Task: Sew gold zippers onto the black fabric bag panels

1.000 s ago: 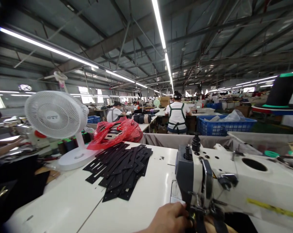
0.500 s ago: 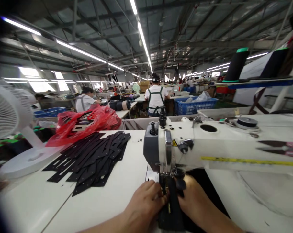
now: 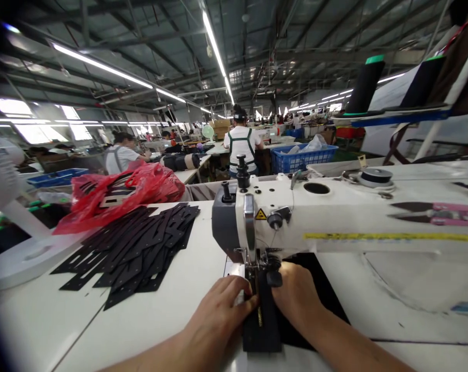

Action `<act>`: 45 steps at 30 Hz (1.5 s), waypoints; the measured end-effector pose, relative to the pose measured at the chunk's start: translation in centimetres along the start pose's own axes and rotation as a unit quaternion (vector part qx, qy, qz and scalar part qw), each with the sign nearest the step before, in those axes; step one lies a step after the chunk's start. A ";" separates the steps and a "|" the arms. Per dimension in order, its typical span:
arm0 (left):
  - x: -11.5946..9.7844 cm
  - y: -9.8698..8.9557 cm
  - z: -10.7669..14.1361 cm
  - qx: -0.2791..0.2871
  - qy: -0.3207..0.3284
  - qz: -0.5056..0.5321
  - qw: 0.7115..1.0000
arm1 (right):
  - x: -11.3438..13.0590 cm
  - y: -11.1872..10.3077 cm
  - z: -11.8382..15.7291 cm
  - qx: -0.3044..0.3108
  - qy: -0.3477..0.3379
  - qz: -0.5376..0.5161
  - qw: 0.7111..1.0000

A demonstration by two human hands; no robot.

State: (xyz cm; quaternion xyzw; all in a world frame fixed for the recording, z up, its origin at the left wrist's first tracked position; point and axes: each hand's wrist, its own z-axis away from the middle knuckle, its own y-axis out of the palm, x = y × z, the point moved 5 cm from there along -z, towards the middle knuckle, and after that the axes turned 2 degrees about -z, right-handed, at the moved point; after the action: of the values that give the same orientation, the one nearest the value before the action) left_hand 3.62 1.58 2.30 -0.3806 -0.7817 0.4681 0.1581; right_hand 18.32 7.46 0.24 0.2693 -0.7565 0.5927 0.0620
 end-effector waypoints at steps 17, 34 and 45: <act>-1.3 0.0 0.8 -0.129 0.088 -0.070 0.985 | 2.9 -2.4 6.7 -0.078 -0.378 0.066 0.920; 1.3 1.1 -0.8 -0.060 0.064 -0.050 0.995 | 3.0 -2.6 3.3 -0.041 -0.272 -0.021 0.961; 2.0 1.2 -0.8 -0.067 0.081 -0.018 0.994 | 2.4 -1.9 1.9 -0.067 -0.251 -0.059 0.964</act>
State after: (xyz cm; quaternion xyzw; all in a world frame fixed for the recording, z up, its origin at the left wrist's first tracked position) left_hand 3.26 3.86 1.48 -0.4129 -0.8026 0.3798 0.2030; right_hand 17.66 4.61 2.35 0.4491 -0.7687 0.4488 -0.0772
